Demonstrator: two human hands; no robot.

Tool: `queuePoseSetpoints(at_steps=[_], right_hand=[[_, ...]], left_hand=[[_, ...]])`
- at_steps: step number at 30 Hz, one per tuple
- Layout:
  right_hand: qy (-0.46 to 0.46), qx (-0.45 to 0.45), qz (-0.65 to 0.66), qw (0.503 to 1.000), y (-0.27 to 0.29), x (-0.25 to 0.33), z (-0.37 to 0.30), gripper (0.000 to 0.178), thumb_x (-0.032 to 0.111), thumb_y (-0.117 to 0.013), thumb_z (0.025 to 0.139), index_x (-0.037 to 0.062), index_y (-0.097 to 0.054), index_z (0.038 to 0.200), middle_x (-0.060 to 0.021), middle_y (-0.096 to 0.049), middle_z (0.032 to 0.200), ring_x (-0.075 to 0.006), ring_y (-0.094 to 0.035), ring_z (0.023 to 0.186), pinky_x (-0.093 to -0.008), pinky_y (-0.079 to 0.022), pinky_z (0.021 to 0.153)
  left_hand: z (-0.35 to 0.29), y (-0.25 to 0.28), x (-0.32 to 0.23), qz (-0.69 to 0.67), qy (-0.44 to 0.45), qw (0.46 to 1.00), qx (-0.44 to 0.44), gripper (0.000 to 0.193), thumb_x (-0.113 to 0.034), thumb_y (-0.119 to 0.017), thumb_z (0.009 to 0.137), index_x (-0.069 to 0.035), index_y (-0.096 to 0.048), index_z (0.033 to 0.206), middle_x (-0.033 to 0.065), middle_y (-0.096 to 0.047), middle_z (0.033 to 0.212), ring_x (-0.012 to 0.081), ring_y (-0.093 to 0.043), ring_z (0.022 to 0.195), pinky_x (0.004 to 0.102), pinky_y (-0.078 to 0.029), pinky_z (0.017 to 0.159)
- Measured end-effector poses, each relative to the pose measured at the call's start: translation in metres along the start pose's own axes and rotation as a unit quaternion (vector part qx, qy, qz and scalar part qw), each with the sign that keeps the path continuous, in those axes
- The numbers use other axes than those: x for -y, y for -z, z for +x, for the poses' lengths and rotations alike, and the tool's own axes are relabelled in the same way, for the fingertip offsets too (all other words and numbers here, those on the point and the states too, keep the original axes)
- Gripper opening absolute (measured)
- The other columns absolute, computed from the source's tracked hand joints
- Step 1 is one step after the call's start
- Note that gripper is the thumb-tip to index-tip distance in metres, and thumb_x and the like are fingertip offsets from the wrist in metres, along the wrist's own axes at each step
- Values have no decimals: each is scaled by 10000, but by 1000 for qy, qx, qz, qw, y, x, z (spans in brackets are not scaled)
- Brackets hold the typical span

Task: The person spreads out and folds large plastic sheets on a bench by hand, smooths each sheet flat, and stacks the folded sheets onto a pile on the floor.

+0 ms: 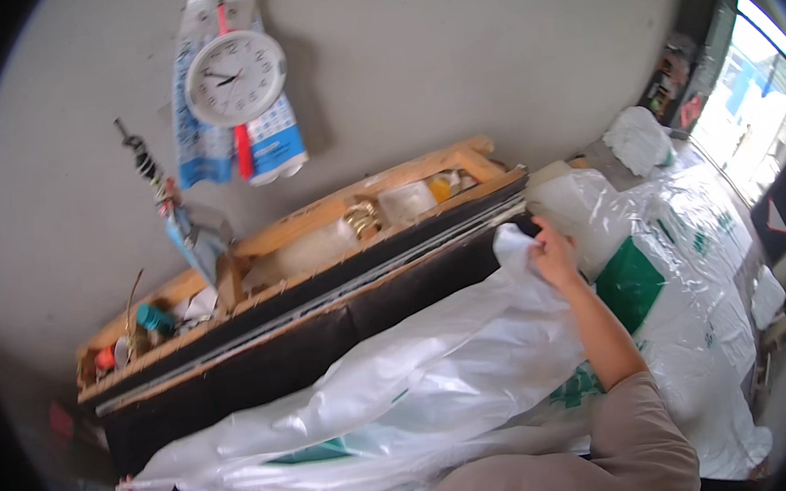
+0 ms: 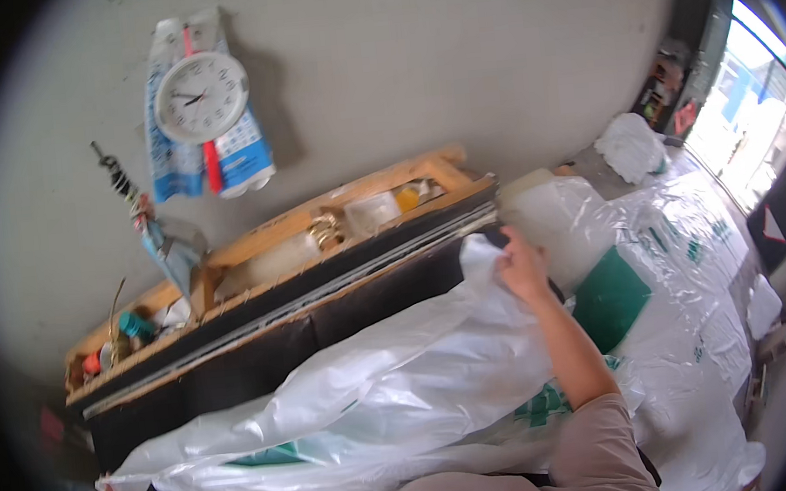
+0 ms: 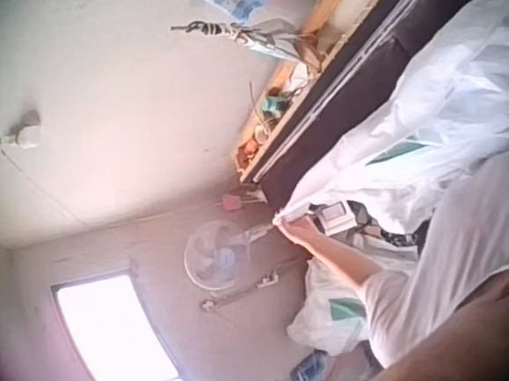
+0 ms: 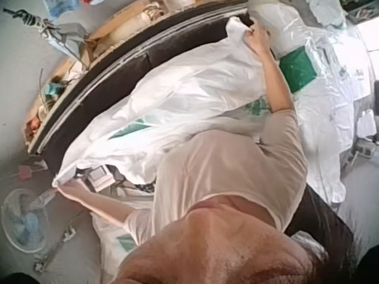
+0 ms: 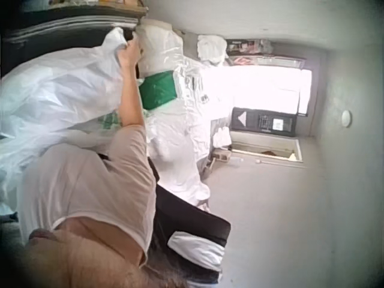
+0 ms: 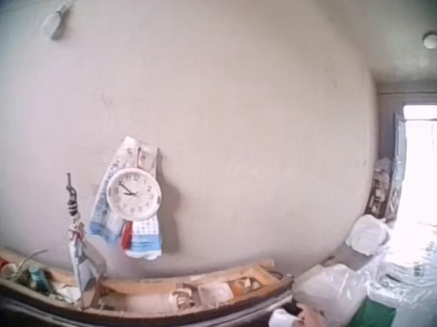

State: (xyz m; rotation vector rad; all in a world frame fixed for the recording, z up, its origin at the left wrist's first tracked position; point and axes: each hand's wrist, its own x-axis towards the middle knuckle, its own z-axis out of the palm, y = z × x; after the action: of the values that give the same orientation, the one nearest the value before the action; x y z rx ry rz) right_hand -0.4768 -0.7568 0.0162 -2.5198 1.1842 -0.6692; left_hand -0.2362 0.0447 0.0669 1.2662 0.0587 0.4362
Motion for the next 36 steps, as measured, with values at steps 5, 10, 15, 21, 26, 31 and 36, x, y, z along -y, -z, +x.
queuePoseSetpoints(at_steps=[5, 10, 15, 21, 26, 31, 36], right_hand=[[199, -86, 165, 962, 42, 106, -28, 426, -6, -579, 742, 9, -480, 1155, -165, -539, 1110, -320, -503, 1044, -393, -382, 914], [570, 320, 441, 615, 37, 316, -179, 509, 214, -532, 822, 53, -389, 1283, -125, -370, 1363, -284, -318, 1276, -420, -177, 1062], [191, 455, 657, 570, 28, 328, -126, 410, 336, -353, 947, 20, -492, 1169, -137, -531, 1194, -245, -458, 1160, -384, -290, 1019], [23, -136, 772, 621, 144, 254, 21, 393, 285, -414, 859, -19, -530, 1079, -190, -566, 1043, -291, -571, 949, -437, -492, 813], [584, 314, 470, 582, 50, 411, -262, 282, 235, -394, 922, 28, -561, 1018, -151, -511, 1201, -166, -570, 761, -299, -465, 756], [697, 435, 139, 553, -110, 358, -384, 428, 124, -599, 778, 175, -520, 1196, -175, -444, 1268, -357, -552, 991, -381, -480, 769], [672, 525, 164, 496, -176, 254, -397, 504, 198, -617, 780, 187, -453, 1256, -238, -450, 1153, -386, -559, 929, -392, -465, 796]], left_hand=[[-97, -153, -37, 257, -75, 963, -19, 135, -150, -570, 854, -39, -623, 907, 2, -600, 766, 97, -531, 682, 224, -435, 614], [-243, -271, -82, 185, -404, 704, 554, 222, -98, -635, 663, -44, -598, 875, 73, -609, 843, 226, -590, 745, 337, -473, 655], [-253, -122, -139, 267, -435, 797, 322, 194, -87, -598, 731, -33, -590, 917, 94, -604, 989, 231, -567, 950, 414, -400, 851], [-253, 144, 30, 524, 54, 817, -233, 421, -293, -617, 789, 15, -536, 1063, 190, -570, 1039, 310, -561, 942, 389, -428, 821], [-269, 37, 94, 395, 38, 915, 77, 730, -465, -541, 820, -39, -275, 1351, 252, -461, 1219, 343, -501, 1073, 396, -412, 898], [-369, -24, 134, 403, 149, 845, 319, 398, -338, -433, 843, -55, -540, 1101, 214, -576, 1074, 364, -575, 960, 406, -455, 819], [-327, 37, 3, 223, 209, 926, 223, 313, -190, -616, 810, -27, -598, 1077, 116, -648, 939, 210, -624, 844, 308, -471, 772]])
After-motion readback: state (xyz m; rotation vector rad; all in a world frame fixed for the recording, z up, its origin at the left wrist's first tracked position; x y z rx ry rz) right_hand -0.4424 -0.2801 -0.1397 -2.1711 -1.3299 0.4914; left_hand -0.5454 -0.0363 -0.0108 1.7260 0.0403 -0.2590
